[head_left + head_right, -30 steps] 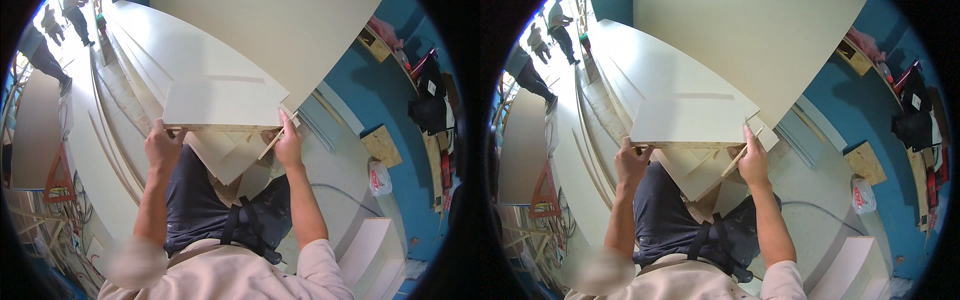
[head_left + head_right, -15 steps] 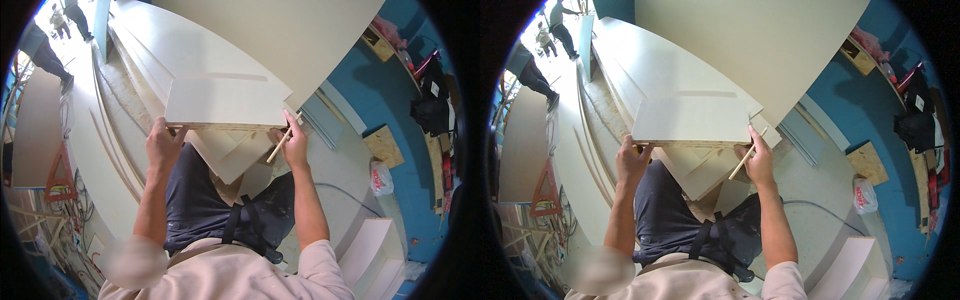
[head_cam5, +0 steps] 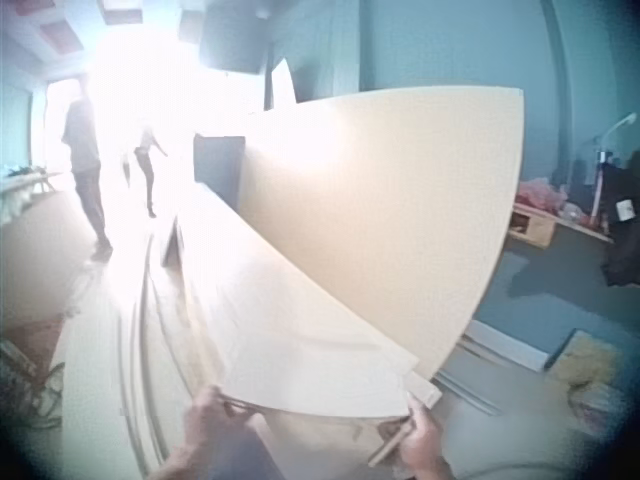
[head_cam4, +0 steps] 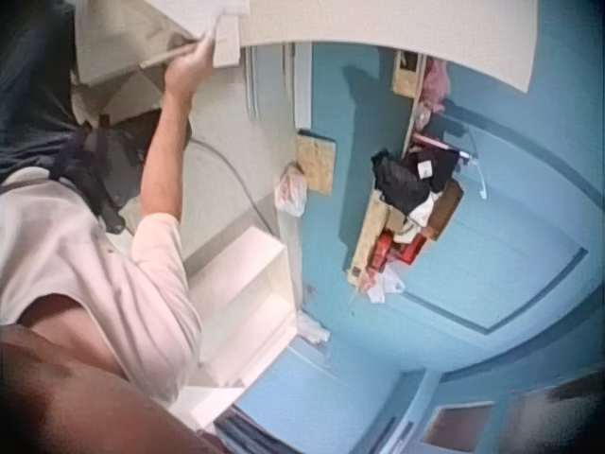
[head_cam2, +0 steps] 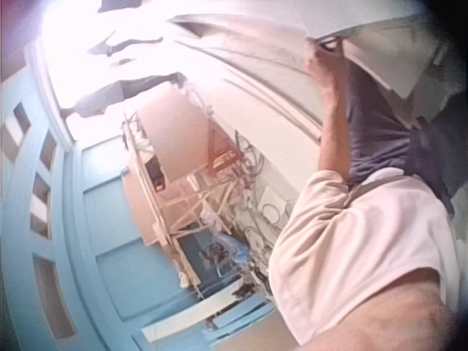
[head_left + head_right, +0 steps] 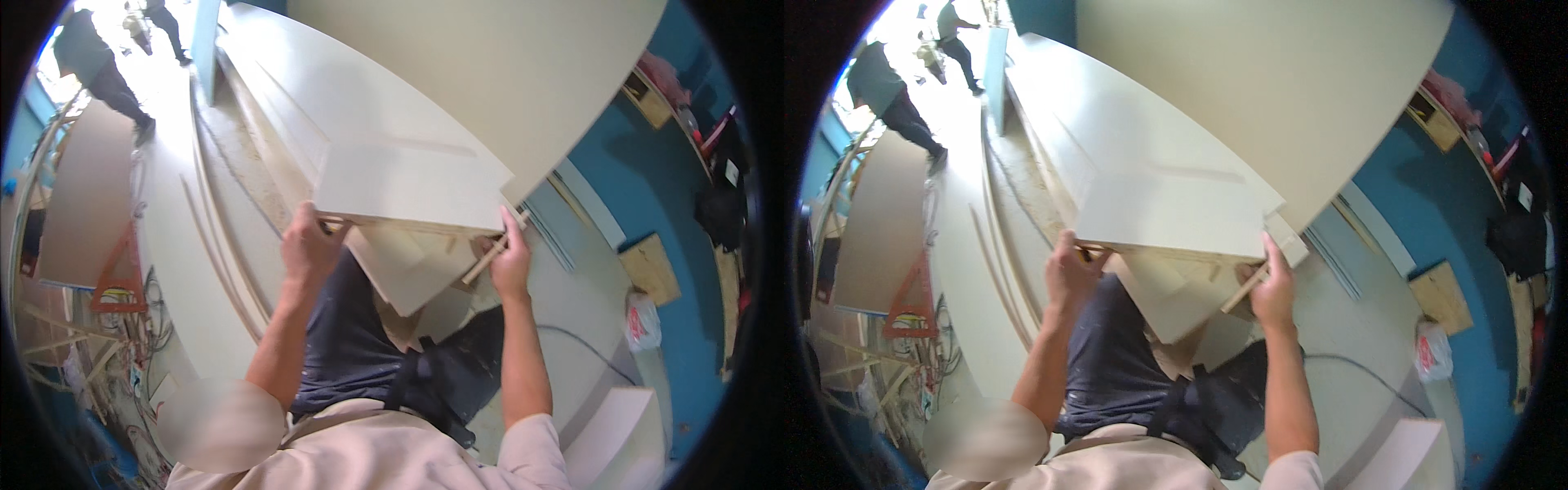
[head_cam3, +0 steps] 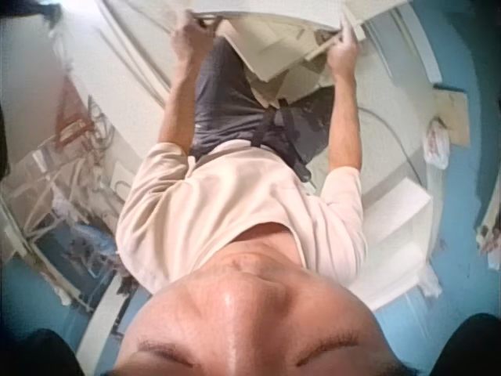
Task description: The person measures and marks white wooden panels using a tape measure and pencil. They handle multiple panels, measure dimensions, and write notes on the surfaces.
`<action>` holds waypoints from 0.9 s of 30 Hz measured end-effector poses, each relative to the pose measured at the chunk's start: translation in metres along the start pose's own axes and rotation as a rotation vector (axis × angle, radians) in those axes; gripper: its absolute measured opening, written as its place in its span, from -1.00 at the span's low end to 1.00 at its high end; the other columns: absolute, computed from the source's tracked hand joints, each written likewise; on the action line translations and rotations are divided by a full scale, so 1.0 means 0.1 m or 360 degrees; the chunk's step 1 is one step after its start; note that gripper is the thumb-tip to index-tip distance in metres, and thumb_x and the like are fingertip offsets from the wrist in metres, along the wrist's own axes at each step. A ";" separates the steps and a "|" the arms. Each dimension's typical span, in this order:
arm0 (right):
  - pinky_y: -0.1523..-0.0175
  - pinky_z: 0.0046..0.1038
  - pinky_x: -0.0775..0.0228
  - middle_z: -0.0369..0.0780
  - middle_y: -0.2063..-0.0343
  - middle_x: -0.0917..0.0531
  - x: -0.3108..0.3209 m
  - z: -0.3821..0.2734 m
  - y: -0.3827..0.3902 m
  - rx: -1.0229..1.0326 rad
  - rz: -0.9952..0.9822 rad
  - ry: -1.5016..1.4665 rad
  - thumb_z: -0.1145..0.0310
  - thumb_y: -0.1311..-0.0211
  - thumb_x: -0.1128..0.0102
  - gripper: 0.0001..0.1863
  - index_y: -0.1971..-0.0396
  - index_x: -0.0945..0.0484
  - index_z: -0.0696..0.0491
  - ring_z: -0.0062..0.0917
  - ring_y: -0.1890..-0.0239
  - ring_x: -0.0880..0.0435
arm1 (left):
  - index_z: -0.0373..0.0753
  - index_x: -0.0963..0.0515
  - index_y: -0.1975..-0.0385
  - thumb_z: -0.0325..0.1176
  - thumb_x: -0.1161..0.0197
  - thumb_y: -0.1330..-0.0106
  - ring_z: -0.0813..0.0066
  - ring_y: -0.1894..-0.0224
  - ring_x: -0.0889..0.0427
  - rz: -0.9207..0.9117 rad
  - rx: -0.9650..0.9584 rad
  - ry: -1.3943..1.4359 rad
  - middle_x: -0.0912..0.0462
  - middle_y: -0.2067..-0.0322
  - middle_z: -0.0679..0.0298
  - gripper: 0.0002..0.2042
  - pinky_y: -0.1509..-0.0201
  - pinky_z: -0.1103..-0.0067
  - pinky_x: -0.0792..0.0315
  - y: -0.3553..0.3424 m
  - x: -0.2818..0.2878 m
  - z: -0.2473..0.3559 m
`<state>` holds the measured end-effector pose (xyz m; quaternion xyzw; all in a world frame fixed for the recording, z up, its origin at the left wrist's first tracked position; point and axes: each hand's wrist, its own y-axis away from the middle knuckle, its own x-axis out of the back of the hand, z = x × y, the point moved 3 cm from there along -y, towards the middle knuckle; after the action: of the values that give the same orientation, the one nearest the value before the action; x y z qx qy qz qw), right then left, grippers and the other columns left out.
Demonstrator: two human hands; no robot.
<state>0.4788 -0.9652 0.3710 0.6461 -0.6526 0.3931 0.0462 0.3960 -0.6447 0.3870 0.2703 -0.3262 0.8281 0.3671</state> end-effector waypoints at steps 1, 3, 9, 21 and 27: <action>-0.32 -0.26 -0.33 0.04 -0.11 -0.58 -0.03 0.09 0.00 0.0100 0.0015 -0.0053 0.43 -0.15 -0.37 -0.36 -0.24 -0.39 0.22 -0.15 -0.20 -0.54 | -0.29 -0.44 0.30 -0.15 -0.54 -0.04 -0.11 0.32 -0.67 0.0060 -0.0004 -0.0023 -0.66 0.43 -0.03 -0.55 0.29 0.23 -0.53 -0.02 0.04 -0.04; -0.26 -0.30 -0.40 0.00 -0.13 -0.58 -0.12 0.09 0.01 -0.0102 -0.0012 -0.0443 0.51 -0.15 -0.32 -0.35 -0.27 -0.36 0.22 -0.31 -0.18 -0.55 | -0.29 -0.42 0.32 -0.12 -0.55 -0.02 -0.16 0.33 -0.65 0.0130 -0.0026 -0.0077 -0.63 0.45 -0.06 -0.53 0.31 0.20 -0.52 -0.02 0.09 -0.13; -0.18 -0.30 -0.44 0.02 -0.12 -0.56 0.14 0.05 0.07 -0.0010 0.0059 -0.0035 0.38 -0.09 -0.47 -0.25 -0.29 -0.33 0.19 -0.22 -0.15 -0.56 | -0.28 -0.43 0.26 0.01 -0.49 -0.09 0.02 0.27 -0.71 -0.0074 -0.0028 0.0047 -0.66 0.39 0.03 -0.48 0.23 0.27 -0.57 -0.03 0.06 0.03; 0.02 -0.25 -0.40 -0.06 0.12 -0.60 0.64 0.25 0.37 -0.0039 0.0331 -0.0458 0.44 -0.22 -0.28 -0.60 -0.04 -0.49 0.23 -0.27 0.19 -0.56 | -0.29 -0.49 0.00 -0.10 -0.27 -0.34 0.24 0.15 -0.70 -0.0652 0.0574 0.1182 -0.70 0.20 0.15 -0.59 0.04 0.38 -0.57 0.28 0.00 -0.74; 0.16 -0.47 -0.42 -0.15 0.20 -0.60 0.48 -0.97 0.86 -0.0134 -0.0210 -0.0231 0.53 -0.19 0.12 -0.66 0.09 -0.58 0.12 -0.46 0.33 -0.52 | -0.24 -0.51 0.02 -0.16 -0.15 -0.43 0.37 0.01 -0.60 -0.1414 0.1216 0.2234 -0.61 0.14 0.21 -0.69 -0.15 0.42 -0.54 1.13 0.01 -0.49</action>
<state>0.3525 -0.9605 0.4256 0.7119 -0.6262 0.3136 0.0517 0.2962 -0.6667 0.3181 -0.0916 0.4022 0.6365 0.6517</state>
